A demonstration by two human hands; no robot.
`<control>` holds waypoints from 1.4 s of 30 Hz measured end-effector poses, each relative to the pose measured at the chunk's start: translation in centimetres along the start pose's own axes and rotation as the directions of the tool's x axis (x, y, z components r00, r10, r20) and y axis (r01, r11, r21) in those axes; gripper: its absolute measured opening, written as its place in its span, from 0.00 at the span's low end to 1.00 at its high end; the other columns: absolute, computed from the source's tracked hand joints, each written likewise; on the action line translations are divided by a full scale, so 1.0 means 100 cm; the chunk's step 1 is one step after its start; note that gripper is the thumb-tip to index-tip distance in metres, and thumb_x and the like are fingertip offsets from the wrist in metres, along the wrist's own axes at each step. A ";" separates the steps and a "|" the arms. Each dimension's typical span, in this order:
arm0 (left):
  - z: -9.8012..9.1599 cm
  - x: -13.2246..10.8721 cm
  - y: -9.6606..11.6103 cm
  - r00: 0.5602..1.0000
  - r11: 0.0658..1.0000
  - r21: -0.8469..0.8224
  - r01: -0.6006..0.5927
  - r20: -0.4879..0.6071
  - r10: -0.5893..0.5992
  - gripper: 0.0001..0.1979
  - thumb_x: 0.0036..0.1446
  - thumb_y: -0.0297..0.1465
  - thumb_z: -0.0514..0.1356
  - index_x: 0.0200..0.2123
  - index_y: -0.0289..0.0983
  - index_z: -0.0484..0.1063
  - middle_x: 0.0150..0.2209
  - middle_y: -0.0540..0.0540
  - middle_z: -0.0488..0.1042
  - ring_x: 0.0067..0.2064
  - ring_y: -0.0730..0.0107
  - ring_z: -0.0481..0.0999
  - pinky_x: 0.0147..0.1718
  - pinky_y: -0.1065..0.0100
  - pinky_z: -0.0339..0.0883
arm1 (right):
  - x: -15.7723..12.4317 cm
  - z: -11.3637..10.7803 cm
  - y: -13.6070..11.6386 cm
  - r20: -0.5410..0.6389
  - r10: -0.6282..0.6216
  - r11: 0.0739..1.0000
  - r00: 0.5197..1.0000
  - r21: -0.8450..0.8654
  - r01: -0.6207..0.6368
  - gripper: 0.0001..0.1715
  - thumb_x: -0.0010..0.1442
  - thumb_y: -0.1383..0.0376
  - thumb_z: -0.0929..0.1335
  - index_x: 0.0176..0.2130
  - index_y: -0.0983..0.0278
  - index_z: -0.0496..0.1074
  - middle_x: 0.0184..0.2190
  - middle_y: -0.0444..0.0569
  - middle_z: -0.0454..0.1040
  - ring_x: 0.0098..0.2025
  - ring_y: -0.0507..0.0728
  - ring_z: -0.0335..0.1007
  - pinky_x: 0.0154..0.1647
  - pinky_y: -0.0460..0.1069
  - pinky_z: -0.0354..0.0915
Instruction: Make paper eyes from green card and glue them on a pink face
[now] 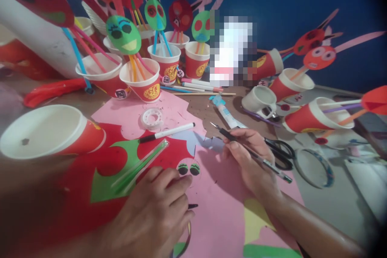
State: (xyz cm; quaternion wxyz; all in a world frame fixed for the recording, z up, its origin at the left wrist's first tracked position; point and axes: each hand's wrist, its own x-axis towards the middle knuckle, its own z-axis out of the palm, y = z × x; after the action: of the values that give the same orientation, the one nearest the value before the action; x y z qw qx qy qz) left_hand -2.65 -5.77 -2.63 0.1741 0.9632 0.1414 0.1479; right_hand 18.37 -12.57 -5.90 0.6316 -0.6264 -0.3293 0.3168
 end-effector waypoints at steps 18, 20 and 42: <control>0.005 0.003 -0.003 0.988 1.000 0.008 -0.019 -0.151 0.020 0.18 0.66 0.31 0.49 0.28 0.38 0.75 0.35 0.50 0.80 0.35 0.67 0.76 0.39 0.63 0.66 | -0.004 -0.001 0.015 0.068 0.160 0.976 0.985 -0.159 -0.147 0.12 0.56 0.61 0.71 0.41 0.58 0.68 0.32 0.43 0.74 0.30 0.51 0.70 0.30 0.46 0.64; 0.001 0.002 -0.004 0.987 0.998 0.038 -0.052 -0.148 0.057 0.17 0.65 0.30 0.50 0.28 0.37 0.75 0.34 0.48 0.80 0.33 0.66 0.77 0.35 0.63 0.67 | -0.003 0.000 0.014 0.072 0.150 0.975 0.986 -0.176 -0.136 0.12 0.57 0.61 0.71 0.41 0.58 0.68 0.32 0.43 0.74 0.30 0.51 0.69 0.30 0.46 0.64; -0.007 0.002 -0.027 0.985 0.945 -0.324 0.044 -0.146 -0.096 0.05 0.61 0.28 0.56 0.37 0.38 0.72 0.31 0.50 0.78 0.31 0.72 0.77 0.31 0.73 0.69 | -0.003 0.001 0.003 0.118 0.113 0.984 0.987 -0.153 -0.095 0.08 0.60 0.60 0.68 0.37 0.60 0.64 0.24 0.41 0.73 0.26 0.51 0.68 0.27 0.45 0.64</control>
State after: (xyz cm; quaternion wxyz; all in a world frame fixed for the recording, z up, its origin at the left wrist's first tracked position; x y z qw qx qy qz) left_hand -3.28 -3.09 -2.93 0.3209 0.9018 0.1631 0.2392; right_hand 18.14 -12.78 -6.23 0.5441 -0.6664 -0.3578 0.3631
